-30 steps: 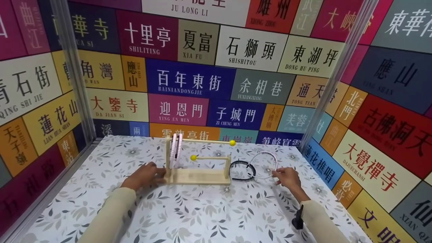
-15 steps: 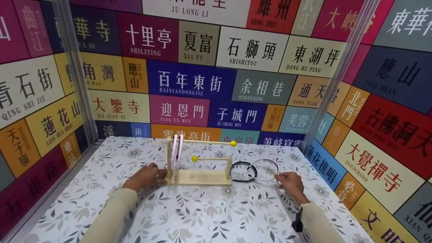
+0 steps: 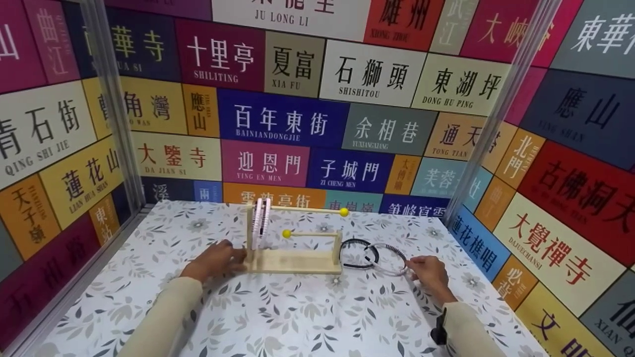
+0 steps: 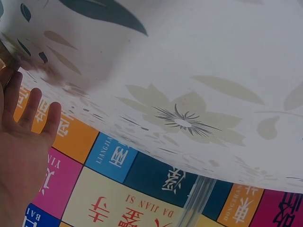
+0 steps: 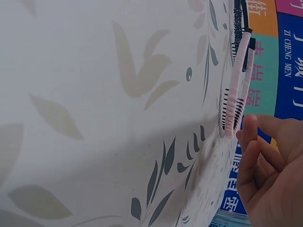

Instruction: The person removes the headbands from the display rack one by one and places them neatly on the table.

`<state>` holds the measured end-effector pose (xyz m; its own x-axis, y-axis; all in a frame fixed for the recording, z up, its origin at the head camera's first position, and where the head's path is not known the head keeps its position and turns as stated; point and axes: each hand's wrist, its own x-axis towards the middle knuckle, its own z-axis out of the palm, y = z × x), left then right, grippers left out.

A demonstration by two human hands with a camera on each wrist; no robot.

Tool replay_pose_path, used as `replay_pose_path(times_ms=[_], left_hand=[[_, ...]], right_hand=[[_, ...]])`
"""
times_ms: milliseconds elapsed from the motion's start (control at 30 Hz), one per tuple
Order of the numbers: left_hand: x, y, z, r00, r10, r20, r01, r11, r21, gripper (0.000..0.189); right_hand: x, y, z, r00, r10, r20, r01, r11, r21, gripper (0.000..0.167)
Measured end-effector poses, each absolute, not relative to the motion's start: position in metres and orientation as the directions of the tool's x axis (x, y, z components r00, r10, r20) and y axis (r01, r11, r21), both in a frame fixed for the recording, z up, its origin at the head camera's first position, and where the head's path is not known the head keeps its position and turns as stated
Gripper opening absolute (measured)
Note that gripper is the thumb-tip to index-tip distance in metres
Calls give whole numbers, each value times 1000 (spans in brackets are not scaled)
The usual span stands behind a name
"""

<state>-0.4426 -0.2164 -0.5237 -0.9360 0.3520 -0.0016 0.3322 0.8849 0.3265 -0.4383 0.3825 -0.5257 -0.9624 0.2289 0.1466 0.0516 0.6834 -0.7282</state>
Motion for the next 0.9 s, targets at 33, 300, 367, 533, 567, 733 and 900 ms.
replay_pose_path(times_ms=[33,300,367,533,567,733,900], left_hand=[[-443,-217,-524,-935,355,2,336,883,327,47],[-444,-220,-526,-921,388,28,375,868,325,45],[-444,-220,-526,-918,396,37,386,865,322,46],[-443,-220,-525,-914,403,44,395,862,317,46],[-443,-220,-525,-917,398,40,389,863,322,45],[-441,-218,-523,-924,382,19,367,870,328,45],[-445,-216,-525,-937,350,-12,329,891,314,45]], right_hand=[[-439,382,-526,-963,228,146,50,680,-732,35],[-440,374,-518,-962,228,153,44,678,-734,39],[-441,370,-515,-963,202,178,13,693,-720,38],[-439,358,-506,-958,110,264,-103,728,-677,33],[-439,355,-504,-955,96,281,-123,734,-668,33],[-437,335,-496,-945,34,326,-198,734,-650,32],[-434,308,-487,-941,-28,338,-257,710,-656,33]])
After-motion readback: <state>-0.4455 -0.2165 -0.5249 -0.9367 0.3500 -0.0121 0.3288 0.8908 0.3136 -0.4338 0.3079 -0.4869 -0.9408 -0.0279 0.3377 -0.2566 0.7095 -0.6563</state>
